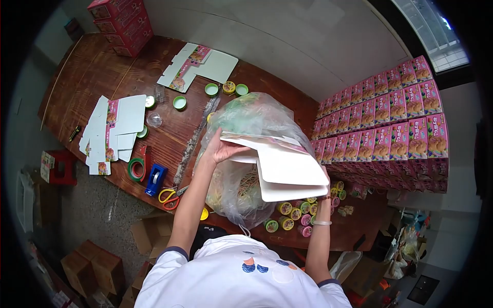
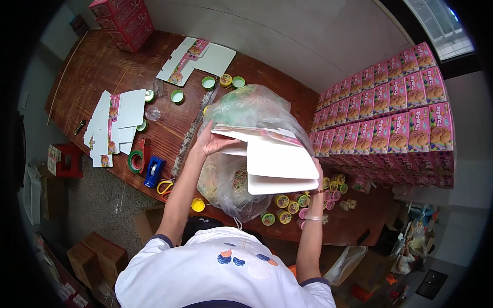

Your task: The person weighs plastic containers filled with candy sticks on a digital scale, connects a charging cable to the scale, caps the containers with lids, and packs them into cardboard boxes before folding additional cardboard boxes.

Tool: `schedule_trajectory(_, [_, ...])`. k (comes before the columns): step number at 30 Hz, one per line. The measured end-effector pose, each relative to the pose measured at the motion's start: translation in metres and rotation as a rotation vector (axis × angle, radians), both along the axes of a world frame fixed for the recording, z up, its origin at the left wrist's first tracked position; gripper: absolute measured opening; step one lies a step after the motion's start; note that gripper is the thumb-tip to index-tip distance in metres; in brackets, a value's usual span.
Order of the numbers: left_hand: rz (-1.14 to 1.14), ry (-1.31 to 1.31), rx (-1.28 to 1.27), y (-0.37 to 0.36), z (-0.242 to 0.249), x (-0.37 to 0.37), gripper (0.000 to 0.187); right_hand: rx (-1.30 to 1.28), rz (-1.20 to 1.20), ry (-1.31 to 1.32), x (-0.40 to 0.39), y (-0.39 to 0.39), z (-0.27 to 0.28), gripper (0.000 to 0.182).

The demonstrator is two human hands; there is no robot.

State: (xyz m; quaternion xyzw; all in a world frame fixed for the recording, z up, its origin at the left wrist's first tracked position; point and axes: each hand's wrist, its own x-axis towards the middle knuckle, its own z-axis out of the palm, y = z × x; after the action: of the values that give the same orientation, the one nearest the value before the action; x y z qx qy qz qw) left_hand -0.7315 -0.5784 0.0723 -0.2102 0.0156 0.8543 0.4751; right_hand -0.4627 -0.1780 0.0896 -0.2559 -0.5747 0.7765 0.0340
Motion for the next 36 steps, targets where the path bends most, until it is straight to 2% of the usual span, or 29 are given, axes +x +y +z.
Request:
schedule_trajectory(2, [-0.07,0.085,-0.018,0.007,0.01,-0.002,0.088,0.4,-0.081,-0.114,-0.012,0.0,-0.002,0.042])
schedule_trajectory(3, [-0.086,0.145,0.016,0.009,0.015,-0.002,0.092,0.284,-0.108,0.013,-0.022,0.003,-0.002,0.043])
schedule_trajectory(4, [-0.106,0.204,0.049,0.01,0.016,-0.002,0.096,0.228,-0.04,0.06,-0.036,-0.006,0.024,0.044])
schedule_trajectory(5, [-0.127,0.264,0.083,0.013,0.016,-0.003,0.1,0.272,-0.083,0.08,-0.056,-0.02,0.046,0.042])
schedule_trajectory(6, [-0.143,0.251,0.098,0.017,0.017,-0.001,0.102,0.23,-0.093,0.189,-0.069,-0.015,0.041,0.042])
schedule_trajectory(7, [-0.151,0.321,0.024,0.022,0.012,0.0,0.101,0.301,-0.101,0.123,-0.074,-0.023,0.054,0.036])
schedule_trajectory(9, [-0.165,0.461,-0.128,0.03,0.004,0.002,0.1,0.392,-0.084,0.104,-0.081,-0.022,0.057,0.037])
schedule_trajectory(11, [-0.182,0.384,-0.154,0.034,0.006,0.002,0.097,0.445,0.009,0.195,-0.086,-0.024,0.069,0.038])
schedule_trajectory(13, [-0.211,0.298,-0.174,0.04,0.001,-0.004,0.097,0.738,-0.16,0.008,-0.088,-0.017,0.053,0.026])
schedule_trajectory(14, [-0.224,0.285,-0.286,0.043,0.01,-0.004,0.08,0.681,-0.211,-0.031,-0.086,-0.008,0.042,0.023])
schedule_trajectory(15, [-0.22,0.301,-0.303,0.044,0.011,-0.007,0.073,0.623,-0.261,-0.069,-0.083,0.0,0.03,0.019])
schedule_trajectory(16, [-0.217,0.316,-0.321,0.047,0.002,-0.011,0.066,0.604,-0.245,0.018,-0.079,0.0,0.024,0.018])
schedule_trajectory(18, [-0.196,0.312,-0.303,0.049,-0.006,-0.015,0.053,0.803,-0.112,0.009,-0.074,-0.021,0.051,0.021])
schedule_trajectory(19, [-0.178,0.294,-0.267,0.048,-0.008,-0.017,0.047,0.593,-0.207,0.008,-0.078,-0.026,0.044,0.028])
schedule_trajectory(20, [-0.16,0.276,-0.232,0.048,-0.009,-0.018,0.041,0.483,-0.207,-0.093,-0.083,-0.048,0.066,0.034])
schedule_trajectory(21, [-0.133,0.271,-0.284,0.05,0.0,-0.014,0.033,0.312,-0.096,-0.051,-0.082,-0.061,0.084,0.04])
schedule_trajectory(23, [-0.174,0.285,-0.295,0.048,0.006,-0.012,0.032,0.124,0.005,-0.021,-0.084,-0.057,0.066,0.047])
schedule_trajectory(24, [-0.193,0.291,-0.302,0.047,0.007,-0.01,0.031,0.081,0.14,0.011,-0.084,-0.052,0.062,0.052])
schedule_trajectory(28, [-0.315,0.576,-0.644,0.05,-0.006,-0.007,0.025,0.43,0.454,-0.178,-0.103,-0.049,0.06,0.051])
schedule_trajectory(30, [-0.383,0.694,-0.721,0.047,0.002,-0.005,0.025,0.634,0.7,-0.204,-0.123,-0.055,0.057,0.052])
schedule_trajectory(31, [-0.431,0.777,-0.766,0.048,-0.001,-0.006,0.026,0.753,0.782,-0.117,-0.128,-0.048,0.027,0.051])
schedule_trajectory(32, [-0.48,0.86,-0.81,0.05,-0.012,-0.007,0.028,0.957,0.929,-0.224,-0.136,-0.054,0.024,0.049])
schedule_trajectory(33, [-0.529,0.948,-0.841,0.051,-0.022,-0.008,0.05,1.002,0.958,-0.244,-0.142,-0.06,0.022,0.049])
schedule_trajectory(36, [-0.586,1.161,-0.979,0.05,-0.007,-0.008,0.051,1.139,1.045,-0.301,-0.164,-0.098,0.046,0.049])
